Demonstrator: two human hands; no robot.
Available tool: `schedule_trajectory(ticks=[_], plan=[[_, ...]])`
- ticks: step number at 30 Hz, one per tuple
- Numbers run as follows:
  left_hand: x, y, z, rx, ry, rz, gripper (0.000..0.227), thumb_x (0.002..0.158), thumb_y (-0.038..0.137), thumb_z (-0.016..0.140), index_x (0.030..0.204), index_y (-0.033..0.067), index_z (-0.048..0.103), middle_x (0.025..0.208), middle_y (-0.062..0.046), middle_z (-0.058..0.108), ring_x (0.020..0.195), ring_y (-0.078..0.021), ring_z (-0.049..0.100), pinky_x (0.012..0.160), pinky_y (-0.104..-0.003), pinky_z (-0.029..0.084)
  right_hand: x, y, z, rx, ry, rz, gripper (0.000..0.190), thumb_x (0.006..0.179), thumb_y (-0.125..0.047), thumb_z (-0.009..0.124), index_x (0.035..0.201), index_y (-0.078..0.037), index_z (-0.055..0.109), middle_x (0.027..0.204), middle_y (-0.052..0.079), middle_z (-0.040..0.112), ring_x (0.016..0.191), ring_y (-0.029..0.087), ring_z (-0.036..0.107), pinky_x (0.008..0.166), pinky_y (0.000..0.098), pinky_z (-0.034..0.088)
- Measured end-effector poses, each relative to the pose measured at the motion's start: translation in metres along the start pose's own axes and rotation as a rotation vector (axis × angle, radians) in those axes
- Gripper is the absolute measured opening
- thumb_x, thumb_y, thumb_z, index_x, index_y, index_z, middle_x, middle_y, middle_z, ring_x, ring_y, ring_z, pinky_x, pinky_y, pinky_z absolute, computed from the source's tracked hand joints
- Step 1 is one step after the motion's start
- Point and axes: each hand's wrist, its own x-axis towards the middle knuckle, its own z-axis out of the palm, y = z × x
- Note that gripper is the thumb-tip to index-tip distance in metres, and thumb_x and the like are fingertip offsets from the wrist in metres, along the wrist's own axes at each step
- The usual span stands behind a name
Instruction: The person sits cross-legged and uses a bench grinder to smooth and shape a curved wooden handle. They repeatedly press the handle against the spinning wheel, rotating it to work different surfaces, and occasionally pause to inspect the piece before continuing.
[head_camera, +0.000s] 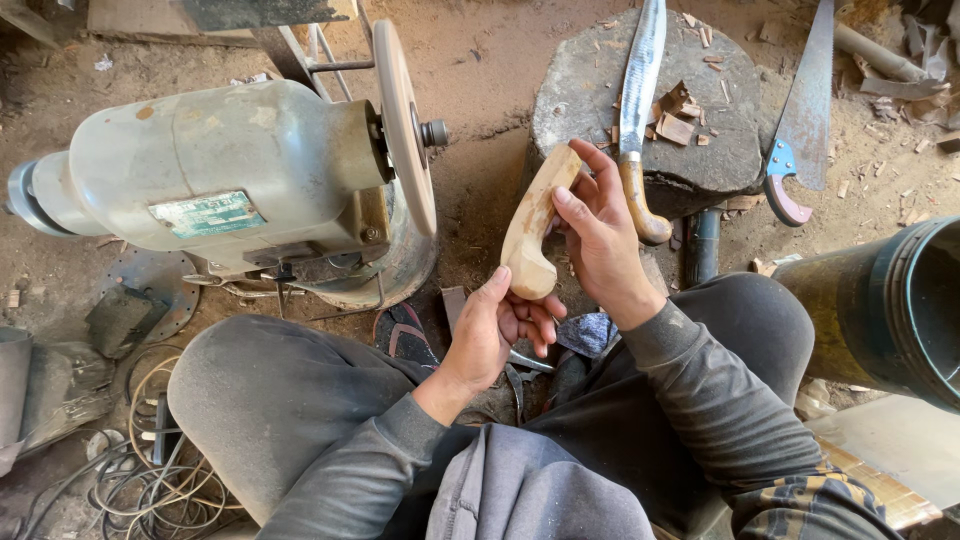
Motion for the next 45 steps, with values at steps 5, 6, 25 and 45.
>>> schedule_trajectory(ticks=[5, 6, 25, 45], plan=[[0.000, 0.001, 0.001, 0.003, 0.033, 0.004, 0.055, 0.112, 0.045, 0.035, 0.123, -0.0028, 0.059, 0.098, -0.017, 0.070, 0.077, -0.0192, 0.067, 0.062, -0.033, 0.057, 0.002, 0.000, -0.004, 0.126, -0.032, 0.082, 0.047, 0.108, -0.015, 0.064, 0.148, 0.003, 0.048, 0.127, 0.011, 0.062, 0.109, 0.016, 0.062, 0.097, 0.0338, 0.050], [0.000, 0.000, 0.001, 0.013, 0.041, 0.004, 0.055, 0.112, 0.045, 0.035, 0.123, -0.0025, 0.059, 0.098, -0.017, 0.070, 0.077, -0.0189, 0.067, 0.062, -0.033, 0.057, 0.002, -0.001, -0.004, 0.117, -0.029, 0.070, 0.045, 0.108, -0.015, 0.064, 0.146, 0.002, 0.048, 0.126, 0.011, 0.062, 0.111, 0.017, 0.063, 0.098, 0.0353, 0.051], [0.005, -0.005, -0.017, -0.247, 0.055, -0.192, 0.061, 0.113, 0.056, 0.031, 0.098, 0.0040, 0.059, 0.076, -0.014, 0.066, 0.059, -0.0212, 0.062, 0.056, -0.032, 0.051, -0.003, -0.012, 0.003, 0.082, -0.146, -0.048, 0.049, 0.105, -0.022, 0.066, 0.144, -0.005, 0.042, 0.129, 0.018, 0.062, 0.118, 0.031, 0.066, 0.104, 0.0476, 0.055], [0.003, -0.003, -0.003, 0.076, 0.130, -0.054, 0.066, 0.107, 0.058, 0.036, 0.126, -0.0003, 0.061, 0.095, -0.014, 0.070, 0.073, -0.0160, 0.066, 0.060, -0.030, 0.055, 0.004, -0.001, 0.001, -0.136, 0.084, 0.011, 0.034, 0.105, -0.025, 0.068, 0.127, -0.003, 0.055, 0.113, 0.002, 0.060, 0.104, 0.009, 0.057, 0.093, 0.0256, 0.049]])
